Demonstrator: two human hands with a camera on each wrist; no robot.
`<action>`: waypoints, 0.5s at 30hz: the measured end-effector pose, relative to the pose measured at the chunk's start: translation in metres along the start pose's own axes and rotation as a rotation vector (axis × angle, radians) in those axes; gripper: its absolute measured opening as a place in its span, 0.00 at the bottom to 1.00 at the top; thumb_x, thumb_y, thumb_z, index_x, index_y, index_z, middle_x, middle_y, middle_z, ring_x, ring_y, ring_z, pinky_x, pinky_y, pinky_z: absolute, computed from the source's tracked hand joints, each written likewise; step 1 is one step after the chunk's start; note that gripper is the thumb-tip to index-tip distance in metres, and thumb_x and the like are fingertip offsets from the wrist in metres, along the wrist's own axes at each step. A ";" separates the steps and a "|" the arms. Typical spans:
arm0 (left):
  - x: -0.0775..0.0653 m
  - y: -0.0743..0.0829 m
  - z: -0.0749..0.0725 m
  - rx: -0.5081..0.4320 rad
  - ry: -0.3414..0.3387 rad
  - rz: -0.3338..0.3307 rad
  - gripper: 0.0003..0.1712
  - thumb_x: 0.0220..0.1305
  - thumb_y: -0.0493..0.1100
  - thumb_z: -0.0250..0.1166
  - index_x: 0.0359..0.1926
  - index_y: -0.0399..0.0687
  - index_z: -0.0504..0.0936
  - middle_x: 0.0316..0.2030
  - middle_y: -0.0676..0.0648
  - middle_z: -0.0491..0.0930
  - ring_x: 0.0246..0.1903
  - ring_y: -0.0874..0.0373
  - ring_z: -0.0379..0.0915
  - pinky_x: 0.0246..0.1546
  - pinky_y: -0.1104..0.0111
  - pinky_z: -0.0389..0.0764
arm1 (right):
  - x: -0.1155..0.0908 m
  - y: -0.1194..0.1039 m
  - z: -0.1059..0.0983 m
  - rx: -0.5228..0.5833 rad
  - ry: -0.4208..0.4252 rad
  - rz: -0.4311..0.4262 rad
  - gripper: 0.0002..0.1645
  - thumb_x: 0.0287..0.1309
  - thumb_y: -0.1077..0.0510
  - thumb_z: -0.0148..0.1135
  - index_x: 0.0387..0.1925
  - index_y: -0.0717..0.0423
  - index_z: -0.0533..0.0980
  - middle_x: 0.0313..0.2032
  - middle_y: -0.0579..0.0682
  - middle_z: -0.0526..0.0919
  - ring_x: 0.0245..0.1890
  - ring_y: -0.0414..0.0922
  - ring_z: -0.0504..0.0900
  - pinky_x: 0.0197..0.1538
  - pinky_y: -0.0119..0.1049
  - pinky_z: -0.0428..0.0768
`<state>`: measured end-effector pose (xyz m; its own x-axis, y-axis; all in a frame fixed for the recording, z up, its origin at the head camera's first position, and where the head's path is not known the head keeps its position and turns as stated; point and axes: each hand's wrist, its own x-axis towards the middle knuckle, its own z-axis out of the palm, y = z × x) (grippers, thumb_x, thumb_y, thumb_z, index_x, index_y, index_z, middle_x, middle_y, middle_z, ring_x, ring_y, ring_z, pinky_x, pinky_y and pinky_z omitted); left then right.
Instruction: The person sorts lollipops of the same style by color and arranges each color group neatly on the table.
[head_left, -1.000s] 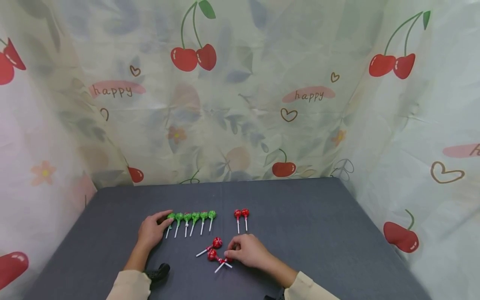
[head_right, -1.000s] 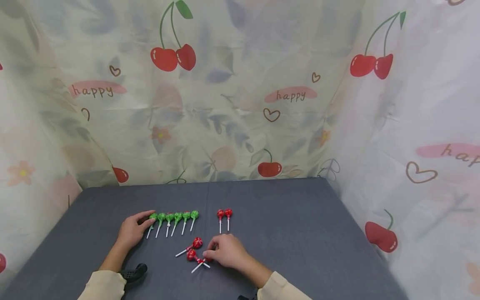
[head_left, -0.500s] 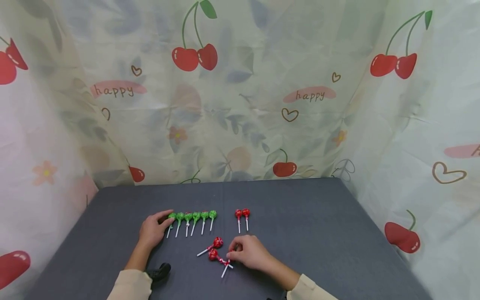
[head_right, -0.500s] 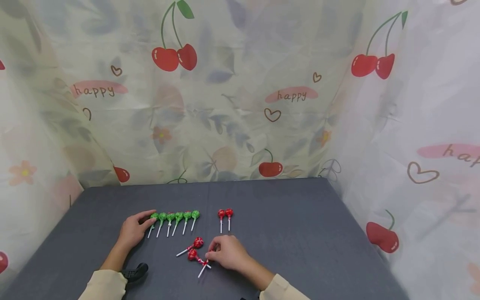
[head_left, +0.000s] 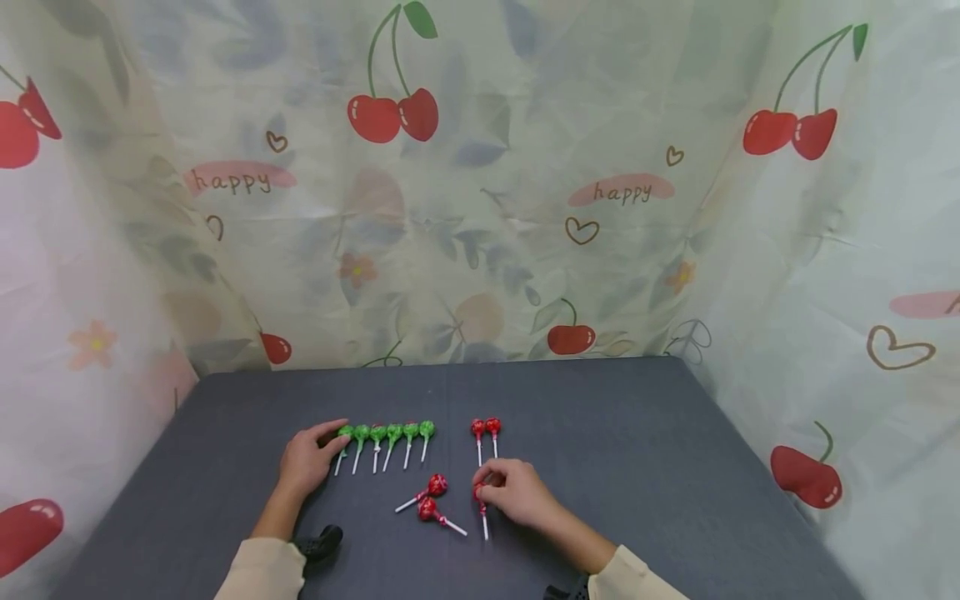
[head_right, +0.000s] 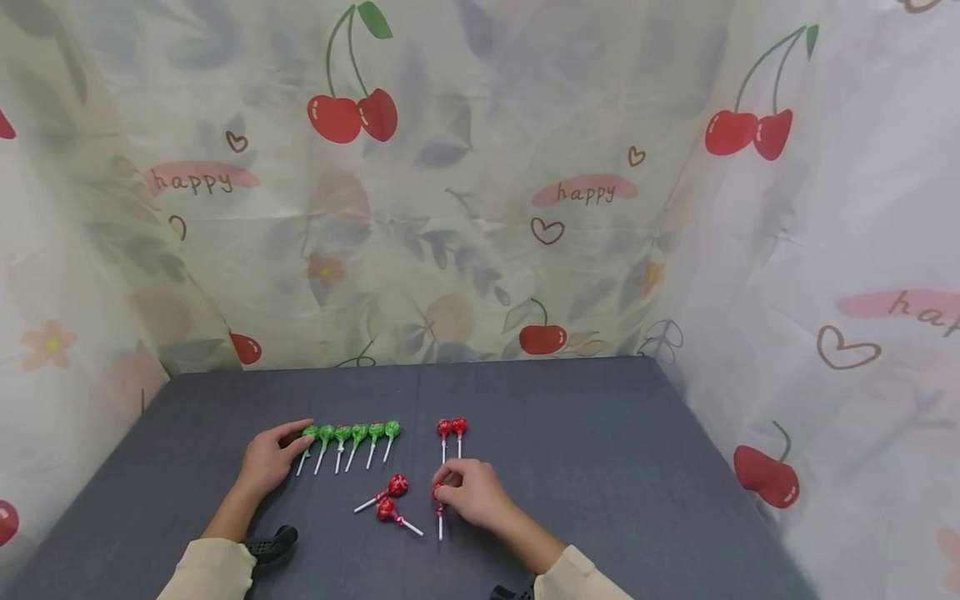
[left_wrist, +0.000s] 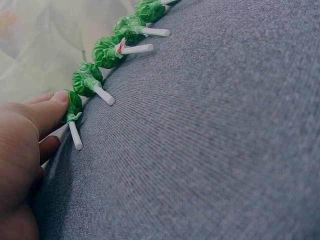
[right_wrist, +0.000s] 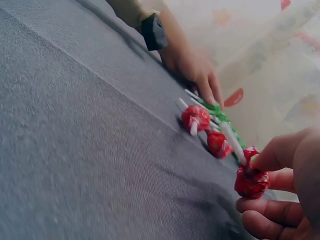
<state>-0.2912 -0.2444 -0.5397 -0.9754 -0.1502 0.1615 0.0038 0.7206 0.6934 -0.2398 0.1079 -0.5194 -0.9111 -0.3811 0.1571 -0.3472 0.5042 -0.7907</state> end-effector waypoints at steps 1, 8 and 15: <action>0.000 0.000 0.000 0.000 -0.001 0.003 0.22 0.68 0.47 0.64 0.60 0.47 0.80 0.56 0.37 0.77 0.57 0.38 0.69 0.56 0.44 0.66 | 0.000 0.002 -0.002 0.003 0.012 0.007 0.06 0.49 0.65 0.66 0.31 0.55 0.83 0.19 0.40 0.79 0.19 0.34 0.72 0.23 0.29 0.69; 0.000 -0.001 0.000 0.003 0.000 0.007 0.22 0.67 0.47 0.64 0.60 0.47 0.80 0.56 0.36 0.77 0.56 0.38 0.70 0.55 0.44 0.67 | 0.006 0.012 -0.015 -0.031 0.089 0.049 0.05 0.52 0.64 0.65 0.32 0.55 0.83 0.20 0.40 0.80 0.20 0.35 0.74 0.24 0.30 0.70; 0.001 -0.002 0.001 0.010 -0.009 0.017 0.22 0.68 0.48 0.63 0.61 0.48 0.79 0.57 0.37 0.76 0.57 0.37 0.70 0.55 0.44 0.67 | 0.017 0.018 -0.032 -0.094 0.163 0.092 0.04 0.55 0.62 0.66 0.33 0.53 0.83 0.22 0.40 0.79 0.22 0.38 0.73 0.26 0.34 0.71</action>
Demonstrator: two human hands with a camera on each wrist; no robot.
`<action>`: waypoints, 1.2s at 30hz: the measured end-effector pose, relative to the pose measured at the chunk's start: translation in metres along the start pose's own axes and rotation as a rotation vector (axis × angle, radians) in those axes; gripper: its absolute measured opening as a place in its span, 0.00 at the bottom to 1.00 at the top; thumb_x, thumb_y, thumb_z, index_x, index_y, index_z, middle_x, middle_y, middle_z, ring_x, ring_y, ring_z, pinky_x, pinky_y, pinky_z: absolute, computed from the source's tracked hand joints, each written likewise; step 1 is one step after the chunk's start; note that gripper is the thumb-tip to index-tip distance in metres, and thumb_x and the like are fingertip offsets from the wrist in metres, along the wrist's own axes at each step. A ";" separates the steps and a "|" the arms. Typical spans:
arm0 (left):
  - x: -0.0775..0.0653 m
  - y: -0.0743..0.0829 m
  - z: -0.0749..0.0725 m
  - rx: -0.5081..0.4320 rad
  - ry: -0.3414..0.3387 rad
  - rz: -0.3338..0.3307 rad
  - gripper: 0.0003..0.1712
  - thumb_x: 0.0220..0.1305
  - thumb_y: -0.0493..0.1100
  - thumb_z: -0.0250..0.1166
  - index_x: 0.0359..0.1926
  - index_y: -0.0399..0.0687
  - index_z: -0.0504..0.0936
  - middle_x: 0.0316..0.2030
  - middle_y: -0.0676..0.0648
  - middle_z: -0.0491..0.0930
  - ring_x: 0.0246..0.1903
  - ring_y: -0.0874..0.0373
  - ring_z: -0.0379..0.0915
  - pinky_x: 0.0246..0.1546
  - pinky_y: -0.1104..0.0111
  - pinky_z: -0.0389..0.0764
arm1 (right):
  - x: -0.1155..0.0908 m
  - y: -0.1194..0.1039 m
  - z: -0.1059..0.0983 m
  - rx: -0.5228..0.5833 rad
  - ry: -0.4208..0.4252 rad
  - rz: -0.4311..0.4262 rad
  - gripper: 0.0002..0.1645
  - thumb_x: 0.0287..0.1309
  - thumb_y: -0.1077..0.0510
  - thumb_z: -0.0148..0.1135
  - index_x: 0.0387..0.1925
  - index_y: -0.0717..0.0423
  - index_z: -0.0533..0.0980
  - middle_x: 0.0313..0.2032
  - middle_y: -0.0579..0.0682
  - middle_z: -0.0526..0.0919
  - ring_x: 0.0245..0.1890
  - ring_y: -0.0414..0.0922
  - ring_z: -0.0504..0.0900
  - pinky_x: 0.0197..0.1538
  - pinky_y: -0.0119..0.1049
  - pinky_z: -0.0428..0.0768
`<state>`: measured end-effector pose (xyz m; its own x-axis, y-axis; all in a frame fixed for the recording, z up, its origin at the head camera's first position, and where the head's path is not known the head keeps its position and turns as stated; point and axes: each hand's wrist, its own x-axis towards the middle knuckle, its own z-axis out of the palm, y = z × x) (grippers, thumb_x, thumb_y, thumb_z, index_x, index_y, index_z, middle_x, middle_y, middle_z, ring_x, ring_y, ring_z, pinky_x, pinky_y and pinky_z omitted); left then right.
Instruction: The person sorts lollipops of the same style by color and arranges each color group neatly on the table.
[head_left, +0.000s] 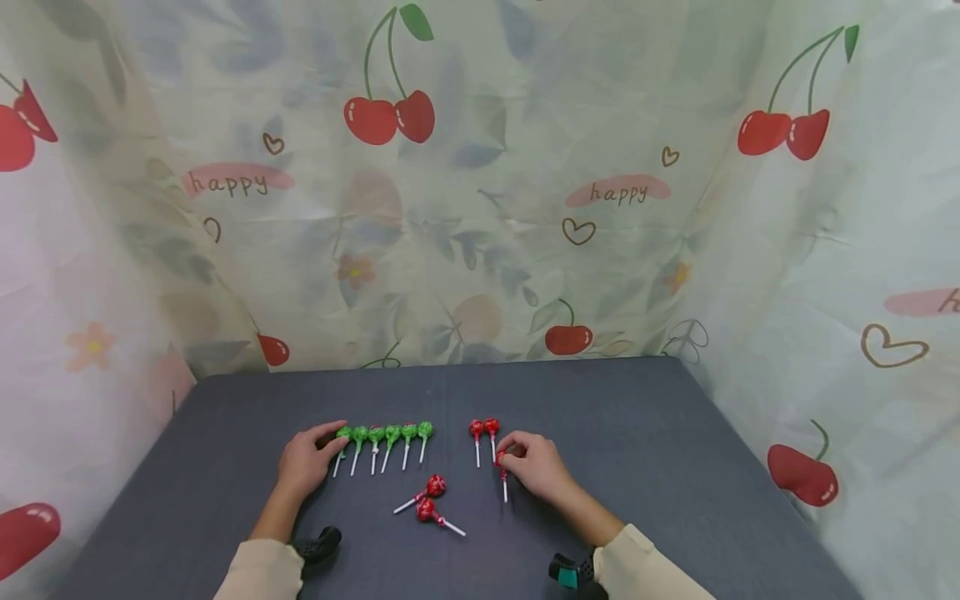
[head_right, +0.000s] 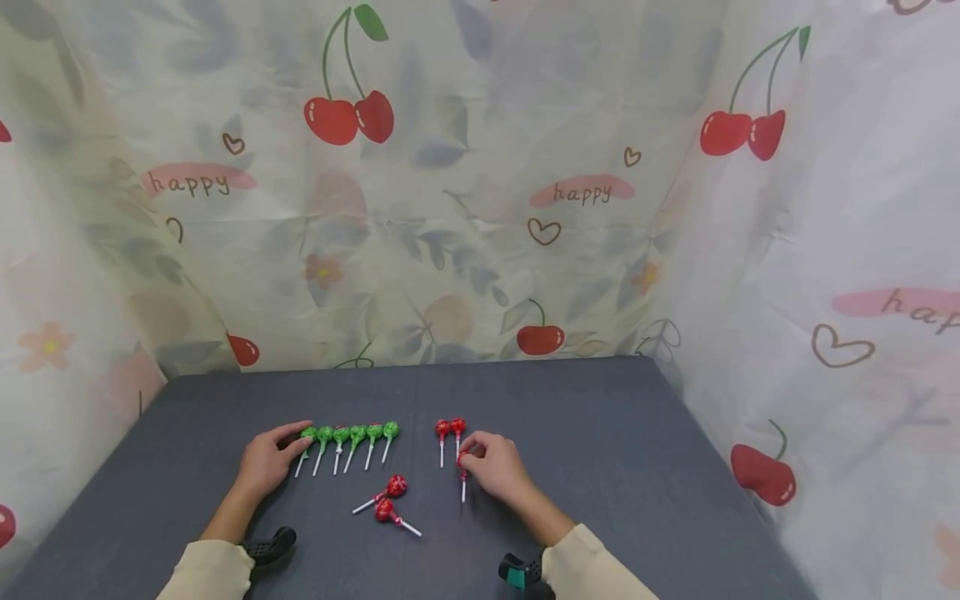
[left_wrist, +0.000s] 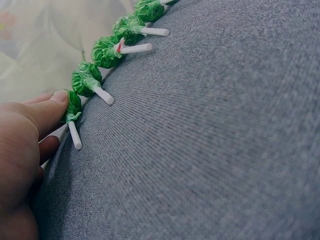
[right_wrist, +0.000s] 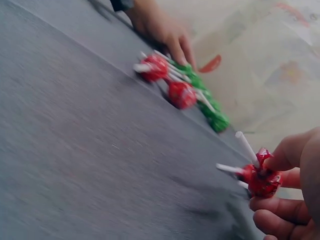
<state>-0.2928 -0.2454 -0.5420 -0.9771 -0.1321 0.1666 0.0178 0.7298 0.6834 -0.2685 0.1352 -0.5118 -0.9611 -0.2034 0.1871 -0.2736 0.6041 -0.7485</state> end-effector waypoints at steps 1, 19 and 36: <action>0.000 0.000 0.000 0.000 0.001 0.000 0.22 0.68 0.48 0.63 0.60 0.48 0.79 0.57 0.37 0.76 0.57 0.37 0.69 0.55 0.44 0.67 | 0.003 0.001 -0.002 -0.015 0.010 0.002 0.04 0.55 0.62 0.66 0.34 0.53 0.83 0.22 0.41 0.79 0.22 0.39 0.73 0.26 0.34 0.72; 0.000 0.000 0.000 -0.015 -0.008 -0.010 0.22 0.68 0.48 0.63 0.61 0.48 0.79 0.58 0.36 0.75 0.58 0.37 0.68 0.56 0.44 0.66 | 0.047 0.024 -0.016 -0.167 0.046 0.047 0.05 0.58 0.56 0.68 0.37 0.50 0.83 0.24 0.42 0.77 0.24 0.41 0.73 0.29 0.37 0.72; -0.001 0.002 -0.001 -0.028 -0.006 0.001 0.22 0.68 0.47 0.63 0.60 0.47 0.80 0.57 0.37 0.76 0.58 0.38 0.69 0.56 0.44 0.66 | 0.064 0.042 -0.011 -0.238 -0.044 -0.013 0.10 0.56 0.53 0.71 0.40 0.49 0.83 0.24 0.42 0.75 0.25 0.40 0.72 0.29 0.36 0.70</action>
<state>-0.2916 -0.2449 -0.5399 -0.9783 -0.1275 0.1635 0.0248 0.7110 0.7028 -0.3415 0.1558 -0.5242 -0.9562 -0.2426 0.1641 -0.2925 0.7647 -0.5741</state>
